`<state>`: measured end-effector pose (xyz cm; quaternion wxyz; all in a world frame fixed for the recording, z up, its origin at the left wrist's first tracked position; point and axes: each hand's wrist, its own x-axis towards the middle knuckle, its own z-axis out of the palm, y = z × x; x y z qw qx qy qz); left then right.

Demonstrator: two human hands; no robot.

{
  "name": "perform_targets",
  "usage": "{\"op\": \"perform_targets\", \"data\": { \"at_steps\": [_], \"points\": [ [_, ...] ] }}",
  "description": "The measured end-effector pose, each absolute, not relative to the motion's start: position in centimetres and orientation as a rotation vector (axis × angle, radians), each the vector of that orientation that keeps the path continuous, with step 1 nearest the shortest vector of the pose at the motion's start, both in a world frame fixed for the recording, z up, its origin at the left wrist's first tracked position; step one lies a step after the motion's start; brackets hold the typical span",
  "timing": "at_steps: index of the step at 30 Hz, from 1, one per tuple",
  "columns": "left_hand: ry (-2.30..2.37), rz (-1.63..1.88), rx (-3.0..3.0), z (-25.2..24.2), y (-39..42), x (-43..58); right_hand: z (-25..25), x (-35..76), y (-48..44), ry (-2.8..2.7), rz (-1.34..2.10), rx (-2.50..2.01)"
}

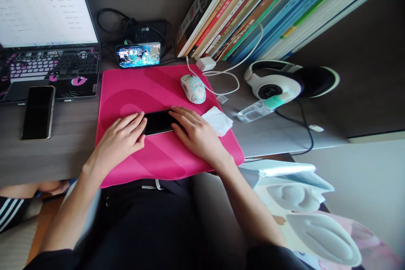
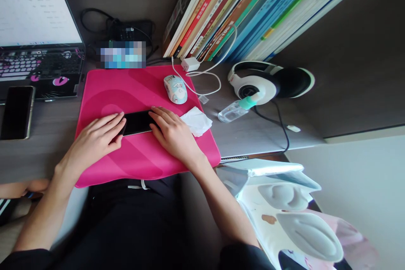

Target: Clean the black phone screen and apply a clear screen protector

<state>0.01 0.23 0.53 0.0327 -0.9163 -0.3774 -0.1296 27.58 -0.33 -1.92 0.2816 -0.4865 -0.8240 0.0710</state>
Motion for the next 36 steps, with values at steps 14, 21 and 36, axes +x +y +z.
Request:
{"op": "perform_targets", "data": {
  "at_steps": [14, 21, 36],
  "points": [
    [-1.046, -0.332, -2.761, 0.54, 0.19, 0.07, -1.82, 27.67, -0.3, -2.229, 0.159, -1.302],
    [-0.98, -0.321, -2.719, 0.47, 0.23, 0.02, -2.06, 27.75, -0.22, -2.224, 0.163, -1.298],
    [-0.953, -0.411, -2.709, 0.66, 0.56, -0.16, -2.06, 27.76, -0.15, -2.24, 0.154, -1.293]
  ]
}}
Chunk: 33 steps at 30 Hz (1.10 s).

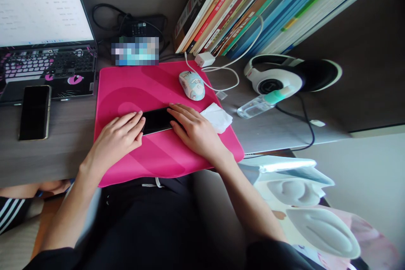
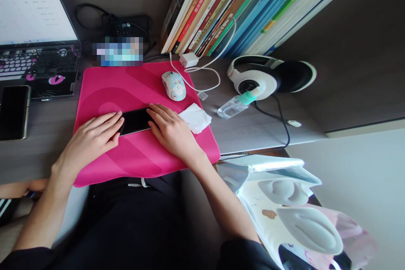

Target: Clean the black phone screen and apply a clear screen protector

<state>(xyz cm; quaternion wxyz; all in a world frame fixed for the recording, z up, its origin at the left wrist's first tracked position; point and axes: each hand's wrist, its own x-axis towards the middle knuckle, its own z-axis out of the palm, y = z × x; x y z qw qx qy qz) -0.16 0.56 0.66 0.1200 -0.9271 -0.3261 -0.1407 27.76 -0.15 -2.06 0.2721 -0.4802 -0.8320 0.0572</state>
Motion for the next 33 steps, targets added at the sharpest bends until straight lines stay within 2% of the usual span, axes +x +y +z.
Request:
{"op": "perform_targets", "data": {
  "at_steps": [33],
  "points": [
    [-1.014, -0.426, -2.799, 0.81, 0.45, -0.14, -1.9, 27.82, -0.32, -2.238, 0.203, -1.309]
  ]
}}
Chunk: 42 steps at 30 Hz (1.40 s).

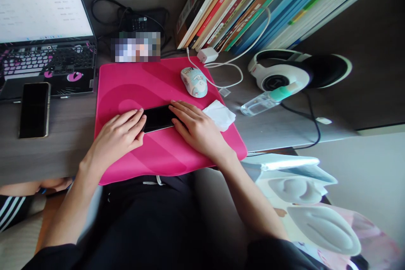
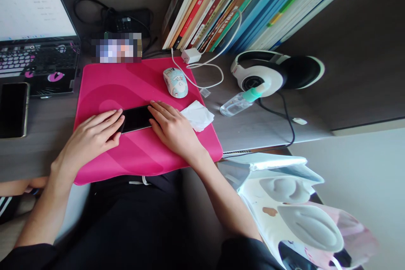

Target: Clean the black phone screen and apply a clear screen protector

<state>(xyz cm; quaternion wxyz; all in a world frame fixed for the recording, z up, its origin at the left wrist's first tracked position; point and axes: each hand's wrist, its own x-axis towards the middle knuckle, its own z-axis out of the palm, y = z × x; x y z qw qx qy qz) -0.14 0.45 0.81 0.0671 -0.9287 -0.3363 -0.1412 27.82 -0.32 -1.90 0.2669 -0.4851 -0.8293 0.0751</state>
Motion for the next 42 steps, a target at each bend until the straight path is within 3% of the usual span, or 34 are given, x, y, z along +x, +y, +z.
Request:
{"op": "perform_targets", "data": {
  "at_steps": [42],
  "points": [
    [-1.01, -0.373, -2.773, 0.94, 0.24, 0.15, -2.04, 27.82, -0.22, -2.225, 0.195, -1.307]
  ]
}}
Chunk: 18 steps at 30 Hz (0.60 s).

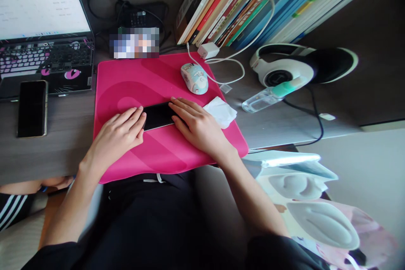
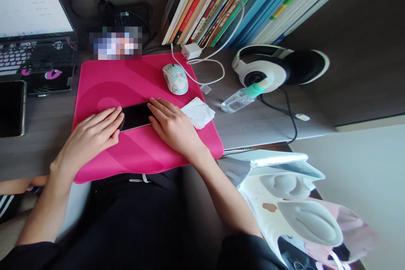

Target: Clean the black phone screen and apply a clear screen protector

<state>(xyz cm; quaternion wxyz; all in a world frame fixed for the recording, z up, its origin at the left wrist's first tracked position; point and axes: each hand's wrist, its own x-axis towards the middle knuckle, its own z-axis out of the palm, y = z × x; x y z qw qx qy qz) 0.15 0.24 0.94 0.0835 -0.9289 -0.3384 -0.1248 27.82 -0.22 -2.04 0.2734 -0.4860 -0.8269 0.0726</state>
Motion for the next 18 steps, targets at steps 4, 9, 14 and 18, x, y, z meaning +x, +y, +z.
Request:
{"op": "perform_targets", "data": {
  "at_steps": [4, 9, 14, 18],
  "points": [
    [-0.98, -0.345, -2.749, 0.94, 0.23, 0.15, -2.11, 27.82, -0.2, -2.227, 0.184, -1.31],
    [-0.978, -0.355, -2.76, 0.96, 0.21, 0.19, -2.07, 27.86, -0.29, -2.229, 0.191, -1.307],
    [-0.99, -0.362, -2.768, 0.97, 0.25, 0.18, -2.03, 27.88, -0.31, -2.222, 0.209, -1.312],
    [-0.986, -0.387, -2.741, 0.92, 0.37, 0.05, -2.05, 27.88, -0.3, -2.231, 0.186, -1.314]
  ]
}}
